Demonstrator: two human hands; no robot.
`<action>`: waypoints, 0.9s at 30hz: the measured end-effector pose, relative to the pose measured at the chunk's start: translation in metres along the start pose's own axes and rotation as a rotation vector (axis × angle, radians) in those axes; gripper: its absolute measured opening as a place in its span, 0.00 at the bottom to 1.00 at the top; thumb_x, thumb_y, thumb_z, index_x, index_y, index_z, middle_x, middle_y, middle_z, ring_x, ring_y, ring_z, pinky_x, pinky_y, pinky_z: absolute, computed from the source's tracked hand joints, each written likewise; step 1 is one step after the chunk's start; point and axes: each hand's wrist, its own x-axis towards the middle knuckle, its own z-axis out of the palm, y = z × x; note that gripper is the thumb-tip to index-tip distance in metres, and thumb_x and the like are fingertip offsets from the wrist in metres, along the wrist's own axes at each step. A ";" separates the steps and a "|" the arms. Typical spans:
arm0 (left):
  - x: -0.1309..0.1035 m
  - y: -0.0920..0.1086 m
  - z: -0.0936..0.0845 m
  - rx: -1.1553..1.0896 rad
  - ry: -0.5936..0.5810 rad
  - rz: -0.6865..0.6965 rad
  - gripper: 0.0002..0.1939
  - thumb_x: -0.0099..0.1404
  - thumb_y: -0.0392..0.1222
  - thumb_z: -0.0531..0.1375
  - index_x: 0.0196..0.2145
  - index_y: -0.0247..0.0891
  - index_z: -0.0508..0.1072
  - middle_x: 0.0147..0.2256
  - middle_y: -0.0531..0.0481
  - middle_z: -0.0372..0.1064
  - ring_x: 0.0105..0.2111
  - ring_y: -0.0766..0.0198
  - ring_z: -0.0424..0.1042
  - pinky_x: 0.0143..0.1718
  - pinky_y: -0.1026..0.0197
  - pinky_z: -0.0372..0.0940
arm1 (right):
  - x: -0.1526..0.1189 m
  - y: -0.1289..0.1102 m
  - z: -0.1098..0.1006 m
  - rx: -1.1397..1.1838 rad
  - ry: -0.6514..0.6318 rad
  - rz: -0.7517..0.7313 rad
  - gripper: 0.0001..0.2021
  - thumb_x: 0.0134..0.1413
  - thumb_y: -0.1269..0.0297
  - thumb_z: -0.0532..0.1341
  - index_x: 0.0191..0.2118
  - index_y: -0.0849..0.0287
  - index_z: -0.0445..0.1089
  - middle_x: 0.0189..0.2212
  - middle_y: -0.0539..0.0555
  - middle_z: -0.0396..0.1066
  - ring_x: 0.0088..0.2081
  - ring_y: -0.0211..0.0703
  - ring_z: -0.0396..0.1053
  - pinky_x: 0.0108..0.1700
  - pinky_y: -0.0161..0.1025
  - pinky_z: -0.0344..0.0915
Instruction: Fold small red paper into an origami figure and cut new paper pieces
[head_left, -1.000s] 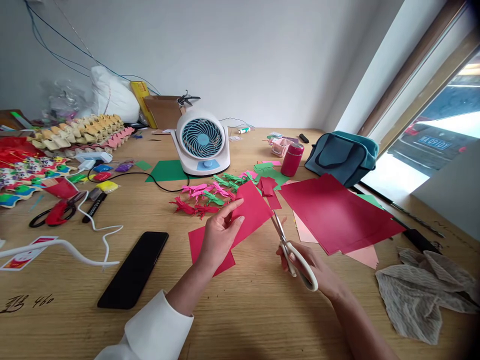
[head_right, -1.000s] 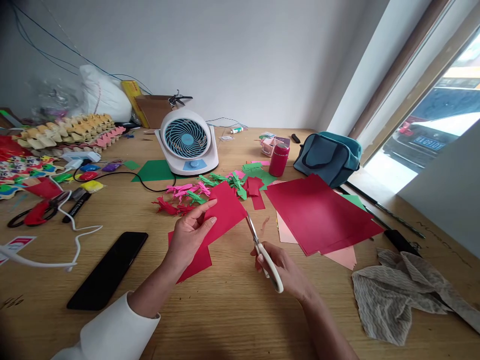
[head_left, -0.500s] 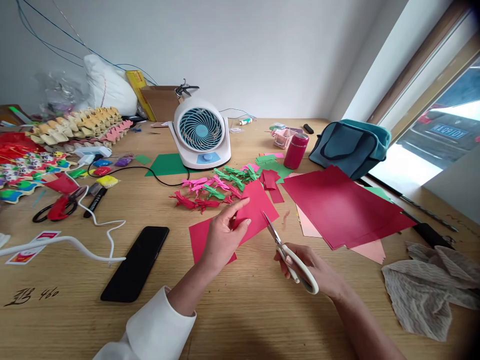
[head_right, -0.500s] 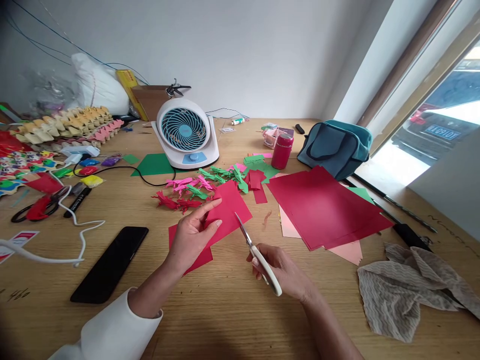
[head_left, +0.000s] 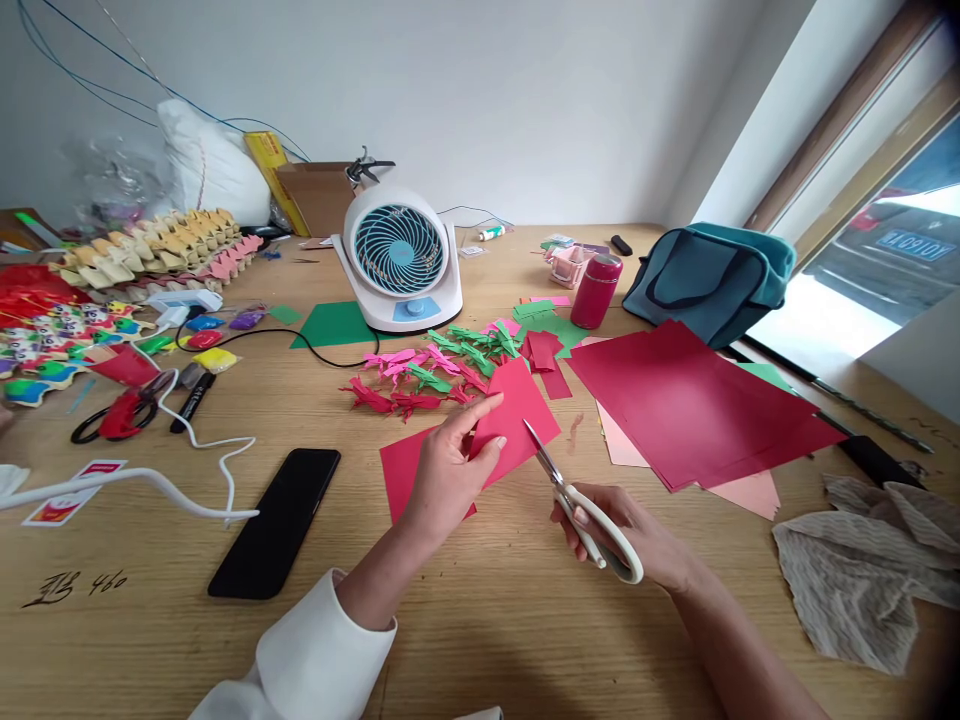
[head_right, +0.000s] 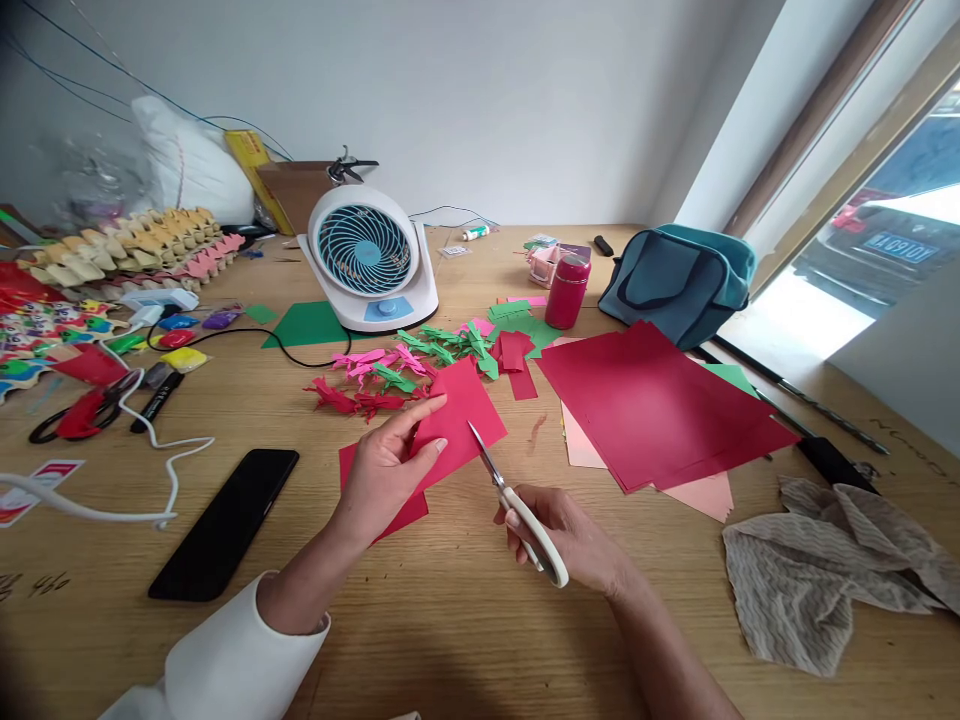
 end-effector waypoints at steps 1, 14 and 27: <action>0.000 0.000 0.000 0.001 -0.001 0.001 0.24 0.62 0.35 0.62 0.56 0.41 0.73 0.56 0.47 0.71 0.55 0.58 0.71 0.60 0.56 0.63 | 0.000 0.000 0.000 0.000 -0.002 0.002 0.28 0.55 0.37 0.59 0.39 0.63 0.67 0.26 0.51 0.66 0.25 0.36 0.64 0.27 0.34 0.60; -0.002 -0.001 0.000 -0.010 -0.008 -0.024 0.24 0.62 0.35 0.61 0.57 0.42 0.71 0.57 0.47 0.70 0.56 0.57 0.70 0.59 0.56 0.63 | 0.000 -0.001 -0.001 -0.018 -0.014 -0.006 0.29 0.56 0.37 0.58 0.40 0.64 0.67 0.27 0.52 0.67 0.26 0.35 0.64 0.26 0.33 0.58; -0.002 0.003 -0.001 -0.018 -0.087 -0.083 0.22 0.61 0.35 0.61 0.54 0.41 0.73 0.54 0.47 0.73 0.53 0.57 0.72 0.60 0.55 0.62 | 0.002 0.002 0.000 0.032 -0.009 -0.011 0.28 0.54 0.37 0.60 0.39 0.63 0.67 0.26 0.52 0.67 0.26 0.36 0.64 0.26 0.33 0.59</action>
